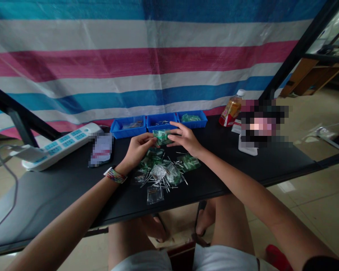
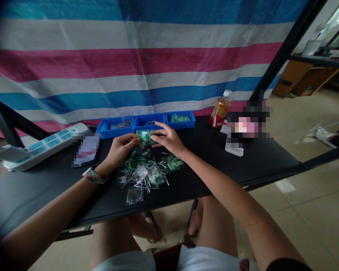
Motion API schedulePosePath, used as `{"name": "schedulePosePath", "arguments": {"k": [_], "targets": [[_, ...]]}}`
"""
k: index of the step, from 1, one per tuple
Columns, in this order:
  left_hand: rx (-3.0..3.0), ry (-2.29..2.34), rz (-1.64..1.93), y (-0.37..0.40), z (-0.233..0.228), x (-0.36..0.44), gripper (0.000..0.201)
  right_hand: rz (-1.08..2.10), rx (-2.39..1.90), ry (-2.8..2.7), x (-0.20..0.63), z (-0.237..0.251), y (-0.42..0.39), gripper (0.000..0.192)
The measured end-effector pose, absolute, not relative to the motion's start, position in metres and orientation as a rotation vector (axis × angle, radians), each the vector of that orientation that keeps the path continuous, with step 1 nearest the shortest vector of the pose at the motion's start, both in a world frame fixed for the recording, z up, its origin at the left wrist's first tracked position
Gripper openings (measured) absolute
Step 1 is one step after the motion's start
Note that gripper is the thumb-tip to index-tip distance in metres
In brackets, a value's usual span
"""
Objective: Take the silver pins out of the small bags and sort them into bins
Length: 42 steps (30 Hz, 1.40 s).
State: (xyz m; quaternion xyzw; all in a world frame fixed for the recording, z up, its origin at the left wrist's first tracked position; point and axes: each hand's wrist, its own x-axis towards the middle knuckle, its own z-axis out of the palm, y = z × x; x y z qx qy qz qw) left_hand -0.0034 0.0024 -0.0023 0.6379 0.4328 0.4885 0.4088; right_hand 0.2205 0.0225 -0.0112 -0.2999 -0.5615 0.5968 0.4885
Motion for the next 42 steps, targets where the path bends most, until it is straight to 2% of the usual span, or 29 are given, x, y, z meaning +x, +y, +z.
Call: {"name": "schedulePosePath", "arguments": {"k": [3,5,7,9,12,14,17,20,22,25,27,32,36,39,42], "targets": [[1.614,1.076,1.203,0.000,-0.003,-0.002,0.039,1.540,-0.758,-1.418,0.221,-0.015,0.027,0.042],[1.635,1.080,1.187,-0.001,-0.003,-0.002,0.039,1.423,-0.796,-1.429,0.229,-0.015,0.036,0.040],[1.657,1.085,1.189,-0.001,-0.002,-0.003,0.037,1.141,-0.855,-1.387,0.245,-0.012,0.048,0.040],[1.674,1.084,1.201,0.000,-0.001,-0.005,0.033,0.721,-0.947,-1.376,0.265,-0.008,0.061,0.036],[1.692,1.102,1.186,0.000,0.000,-0.006,0.028,0.159,-1.151,-1.659,0.289,-0.005,0.073,0.034],[1.702,1.124,1.164,0.000,0.001,-0.006,0.027,-0.055,-1.318,-1.904,0.296,-0.009,0.073,0.041],[1.711,1.126,1.158,-0.001,0.002,-0.005,0.026,-0.191,-1.442,-2.060,0.295,-0.016,0.070,0.051],[1.704,1.105,1.185,0.000,0.002,-0.007,0.024,-0.223,-1.407,-1.965,0.288,-0.014,0.066,0.053],[1.681,1.100,1.205,0.002,0.001,-0.009,0.023,-0.146,-1.305,-1.932,0.280,-0.008,0.059,0.045],[1.610,1.105,1.234,0.007,-0.002,-0.011,0.024,0.159,-1.036,-2.073,0.258,-0.004,0.039,0.023],[1.565,1.122,1.235,0.009,-0.005,-0.012,0.024,0.371,-0.846,-2.227,0.238,-0.007,0.024,0.017],[1.546,1.186,1.171,0.012,-0.010,-0.012,0.026,0.467,-0.735,-2.440,0.205,-0.021,0.007,0.043],[1.602,1.141,1.048,0.011,-0.009,-0.015,0.037,0.403,-0.762,-2.453,0.209,-0.022,0.010,0.027],[1.673,1.091,0.990,0.009,-0.004,-0.015,0.039,0.373,-0.803,-2.396,0.215,-0.020,0.015,0.016],[1.725,1.074,0.994,0.005,0.001,-0.013,0.040,0.514,-0.823,-2.207,0.217,-0.019,0.019,0.014]]}}
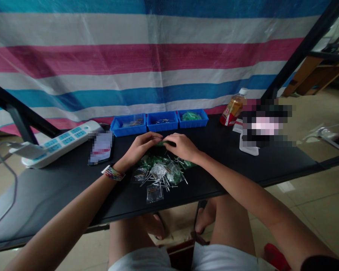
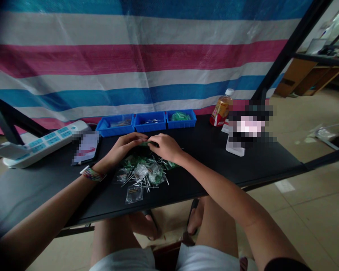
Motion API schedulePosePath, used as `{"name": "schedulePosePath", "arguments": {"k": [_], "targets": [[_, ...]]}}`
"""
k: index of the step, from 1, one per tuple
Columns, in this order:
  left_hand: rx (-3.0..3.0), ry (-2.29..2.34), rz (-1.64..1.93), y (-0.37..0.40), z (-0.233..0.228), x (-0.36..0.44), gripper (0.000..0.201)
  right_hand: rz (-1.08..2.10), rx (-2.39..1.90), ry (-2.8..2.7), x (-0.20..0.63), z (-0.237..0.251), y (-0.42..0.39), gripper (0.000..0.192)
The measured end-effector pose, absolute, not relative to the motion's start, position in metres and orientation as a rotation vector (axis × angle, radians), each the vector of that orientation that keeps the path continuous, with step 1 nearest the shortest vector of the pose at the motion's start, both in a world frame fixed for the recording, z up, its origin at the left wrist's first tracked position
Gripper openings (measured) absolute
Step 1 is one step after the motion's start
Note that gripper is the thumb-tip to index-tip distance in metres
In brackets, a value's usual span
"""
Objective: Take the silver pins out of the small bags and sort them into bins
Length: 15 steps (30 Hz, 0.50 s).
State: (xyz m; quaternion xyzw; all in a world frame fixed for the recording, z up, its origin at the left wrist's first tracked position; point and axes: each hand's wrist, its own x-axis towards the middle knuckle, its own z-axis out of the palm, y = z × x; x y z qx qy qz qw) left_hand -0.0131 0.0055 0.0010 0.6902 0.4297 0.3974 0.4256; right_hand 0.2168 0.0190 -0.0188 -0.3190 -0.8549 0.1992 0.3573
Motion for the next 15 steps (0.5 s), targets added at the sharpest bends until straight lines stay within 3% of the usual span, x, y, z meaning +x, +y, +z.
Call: {"name": "schedulePosePath", "arguments": {"k": [7,12,15], "targets": [[1.655,1.052,1.119,0.0051,-0.0002,-0.0091,0.047,1.212,-0.749,-1.691,0.2133,-0.0237,0.0267,0.025],[1.678,1.085,1.125,0.0015,0.0039,-0.0073,0.043,1.376,-0.759,-1.586,0.2127,-0.0191,0.0243,0.037],[1.745,1.133,1.057,-0.0008,0.0071,-0.0085,0.058,1.379,-0.721,-1.547,0.2141,-0.0143,0.0225,0.040]]}}
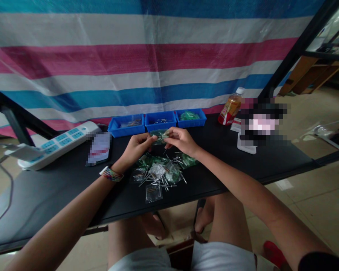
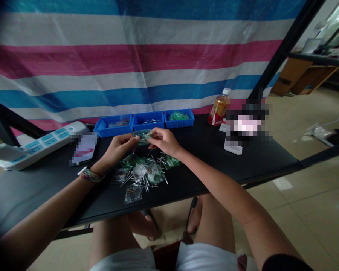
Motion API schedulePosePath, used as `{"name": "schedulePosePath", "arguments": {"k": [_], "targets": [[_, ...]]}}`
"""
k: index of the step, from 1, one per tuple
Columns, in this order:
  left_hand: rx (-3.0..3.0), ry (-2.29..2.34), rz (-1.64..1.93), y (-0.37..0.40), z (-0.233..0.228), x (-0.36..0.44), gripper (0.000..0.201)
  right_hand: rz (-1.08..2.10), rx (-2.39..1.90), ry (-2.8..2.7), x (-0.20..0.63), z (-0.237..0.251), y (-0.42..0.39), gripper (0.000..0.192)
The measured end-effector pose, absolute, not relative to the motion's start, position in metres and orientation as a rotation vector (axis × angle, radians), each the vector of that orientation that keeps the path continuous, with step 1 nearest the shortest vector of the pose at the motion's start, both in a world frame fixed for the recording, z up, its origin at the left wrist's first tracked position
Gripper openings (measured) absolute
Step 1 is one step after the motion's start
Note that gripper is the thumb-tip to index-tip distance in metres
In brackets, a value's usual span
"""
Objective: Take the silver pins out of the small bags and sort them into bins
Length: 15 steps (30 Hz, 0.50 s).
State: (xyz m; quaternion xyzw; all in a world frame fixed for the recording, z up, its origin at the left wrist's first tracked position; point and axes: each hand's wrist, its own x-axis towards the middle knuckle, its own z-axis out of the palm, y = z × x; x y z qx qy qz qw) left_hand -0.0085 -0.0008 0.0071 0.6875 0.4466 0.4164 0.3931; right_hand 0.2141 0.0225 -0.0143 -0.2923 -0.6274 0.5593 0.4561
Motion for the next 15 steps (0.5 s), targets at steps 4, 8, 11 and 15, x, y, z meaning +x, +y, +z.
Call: {"name": "schedulePosePath", "arguments": {"k": [4,8,11,15], "targets": [[1.664,1.082,0.953,-0.0007,0.0068,-0.0094,0.072,1.263,-0.722,-1.538,0.2160,-0.0110,0.0205,0.033],[1.551,1.047,1.025,0.0013,0.0037,-0.0086,0.056,1.083,-0.718,-1.627,0.2172,-0.0102,0.0194,0.012],[1.593,1.084,1.066,0.0022,0.0032,-0.0087,0.039,1.039,-0.767,-1.661,0.2185,-0.0095,0.0201,0.011],[1.596,1.102,1.143,0.0014,0.0050,-0.0087,0.038,1.322,-0.800,-1.478,0.2199,-0.0082,0.0211,0.041]]}}
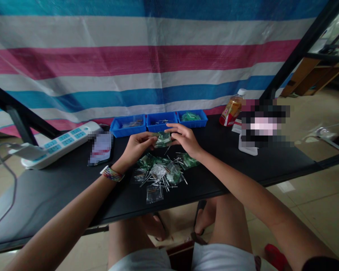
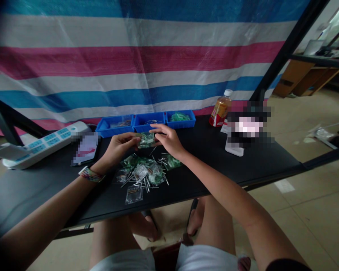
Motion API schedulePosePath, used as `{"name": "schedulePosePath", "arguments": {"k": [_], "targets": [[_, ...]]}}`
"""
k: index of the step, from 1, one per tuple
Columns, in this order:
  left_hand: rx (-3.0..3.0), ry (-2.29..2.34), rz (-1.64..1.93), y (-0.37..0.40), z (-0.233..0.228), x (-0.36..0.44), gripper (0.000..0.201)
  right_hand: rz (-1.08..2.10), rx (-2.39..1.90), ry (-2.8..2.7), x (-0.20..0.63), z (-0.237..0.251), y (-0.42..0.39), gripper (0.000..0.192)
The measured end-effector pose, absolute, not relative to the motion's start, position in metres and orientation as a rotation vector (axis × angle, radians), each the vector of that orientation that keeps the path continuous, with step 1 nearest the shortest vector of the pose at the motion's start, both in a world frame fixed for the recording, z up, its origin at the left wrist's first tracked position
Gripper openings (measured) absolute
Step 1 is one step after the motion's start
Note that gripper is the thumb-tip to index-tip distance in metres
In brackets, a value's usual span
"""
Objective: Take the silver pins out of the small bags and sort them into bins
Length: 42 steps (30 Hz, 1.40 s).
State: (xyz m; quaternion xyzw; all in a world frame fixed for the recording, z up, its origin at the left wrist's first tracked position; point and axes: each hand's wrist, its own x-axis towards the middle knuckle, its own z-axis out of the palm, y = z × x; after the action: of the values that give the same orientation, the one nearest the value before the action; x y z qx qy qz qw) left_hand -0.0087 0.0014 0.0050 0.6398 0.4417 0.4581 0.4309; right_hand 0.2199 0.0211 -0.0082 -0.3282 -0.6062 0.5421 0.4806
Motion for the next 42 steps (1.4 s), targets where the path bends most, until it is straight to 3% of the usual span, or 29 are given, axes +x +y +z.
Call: {"name": "schedulePosePath", "arguments": {"k": [3,7,10,13,18,25,30,36,42], "targets": [[1.619,1.128,1.170,0.000,0.005,-0.008,0.043,1.491,-0.748,-1.410,0.219,-0.009,0.020,0.050],[1.642,1.130,1.145,0.000,0.003,-0.006,0.049,1.531,-0.739,-1.422,0.217,-0.016,0.022,0.034],[1.636,1.101,1.115,0.001,0.000,-0.006,0.054,1.444,-0.783,-1.380,0.223,-0.020,0.036,0.033],[1.739,1.151,1.066,0.002,-0.003,-0.009,0.051,1.109,-0.856,-1.331,0.243,-0.016,0.057,0.031],[2.070,1.116,0.898,0.002,-0.006,-0.010,0.037,0.233,-1.158,-1.565,0.289,-0.007,0.080,0.031],[2.145,1.105,0.844,0.002,-0.007,-0.012,0.032,-0.103,-1.353,-1.957,0.288,-0.027,0.082,0.038],[2.314,1.030,0.774,-0.001,-0.007,-0.007,0.028,-0.087,-1.244,-1.924,0.277,-0.013,0.067,0.032],[2.366,1.116,0.784,0.001,-0.014,-0.006,0.020,0.539,-0.824,-2.317,0.247,-0.012,0.039,0.019],[2.374,1.132,0.799,0.000,-0.015,-0.006,0.017,0.522,-0.878,-2.369,0.238,-0.023,0.035,0.019]]}}
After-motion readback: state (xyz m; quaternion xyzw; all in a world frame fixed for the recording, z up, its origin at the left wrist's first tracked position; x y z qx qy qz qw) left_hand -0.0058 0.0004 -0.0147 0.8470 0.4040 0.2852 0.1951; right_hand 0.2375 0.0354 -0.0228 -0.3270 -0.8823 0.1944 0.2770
